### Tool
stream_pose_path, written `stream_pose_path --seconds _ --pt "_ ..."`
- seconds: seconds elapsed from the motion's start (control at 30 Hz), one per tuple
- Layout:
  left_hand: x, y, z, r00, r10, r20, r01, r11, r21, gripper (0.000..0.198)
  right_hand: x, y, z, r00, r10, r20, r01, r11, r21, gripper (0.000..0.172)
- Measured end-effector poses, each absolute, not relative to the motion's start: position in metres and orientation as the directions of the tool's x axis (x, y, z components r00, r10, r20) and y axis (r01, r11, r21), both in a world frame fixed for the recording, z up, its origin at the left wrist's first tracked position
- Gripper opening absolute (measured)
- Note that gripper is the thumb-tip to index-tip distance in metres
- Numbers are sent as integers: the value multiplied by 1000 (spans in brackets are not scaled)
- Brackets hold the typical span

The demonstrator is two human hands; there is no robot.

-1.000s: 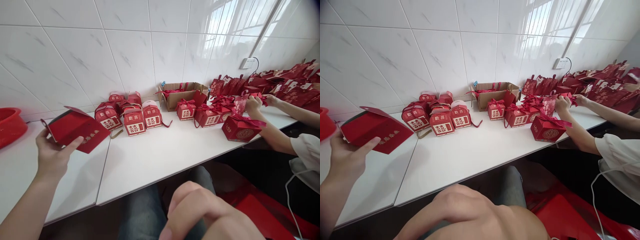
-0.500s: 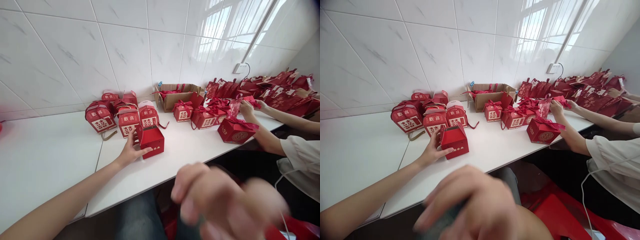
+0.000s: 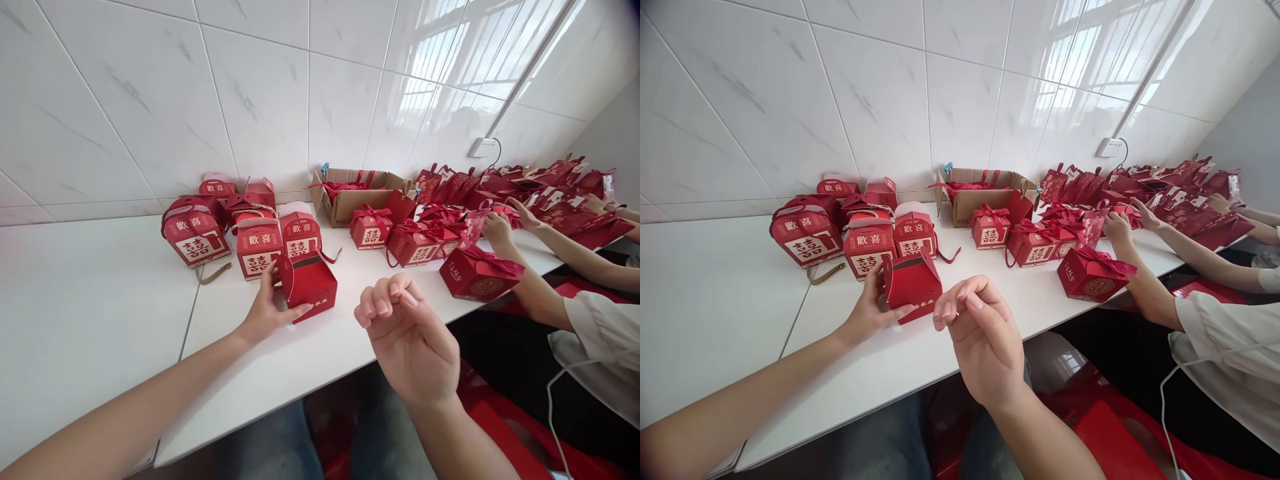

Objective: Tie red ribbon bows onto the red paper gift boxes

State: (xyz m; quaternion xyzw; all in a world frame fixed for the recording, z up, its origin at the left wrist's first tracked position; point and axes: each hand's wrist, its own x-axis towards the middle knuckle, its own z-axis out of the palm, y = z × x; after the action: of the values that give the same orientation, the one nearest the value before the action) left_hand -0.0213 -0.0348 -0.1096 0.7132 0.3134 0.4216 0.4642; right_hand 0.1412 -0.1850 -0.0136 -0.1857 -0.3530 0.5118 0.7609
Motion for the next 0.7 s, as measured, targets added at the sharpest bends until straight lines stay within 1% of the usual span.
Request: stream_pose_path --seconds 0.07,0.17,0.3,0.47,0.57,0.7 --pt "-21 -36 -109 455 839 300 49 -359 932 98 140 -181 -17 239 904 355 -637 421 -646 8" --pt "-22 -38 -107 452 850 271 55 -330 942 99 142 -172 -24 282 893 351 -592 450 -669 13" --pt "-23 -40 -104 448 861 242 67 -302 951 98 153 -156 -33 375 874 310 -451 464 -763 17" --pt "-24 -40 -103 468 845 258 53 -319 946 95 176 -130 -33 478 811 338 -315 517 -796 16" --pt "-24 -39 -105 476 832 285 35 -342 939 95 188 -107 -31 513 794 327 -248 501 -829 17" --pt "-25 -38 -107 457 842 288 42 -344 938 94 203 -61 -32 520 787 331 -107 445 -889 24"
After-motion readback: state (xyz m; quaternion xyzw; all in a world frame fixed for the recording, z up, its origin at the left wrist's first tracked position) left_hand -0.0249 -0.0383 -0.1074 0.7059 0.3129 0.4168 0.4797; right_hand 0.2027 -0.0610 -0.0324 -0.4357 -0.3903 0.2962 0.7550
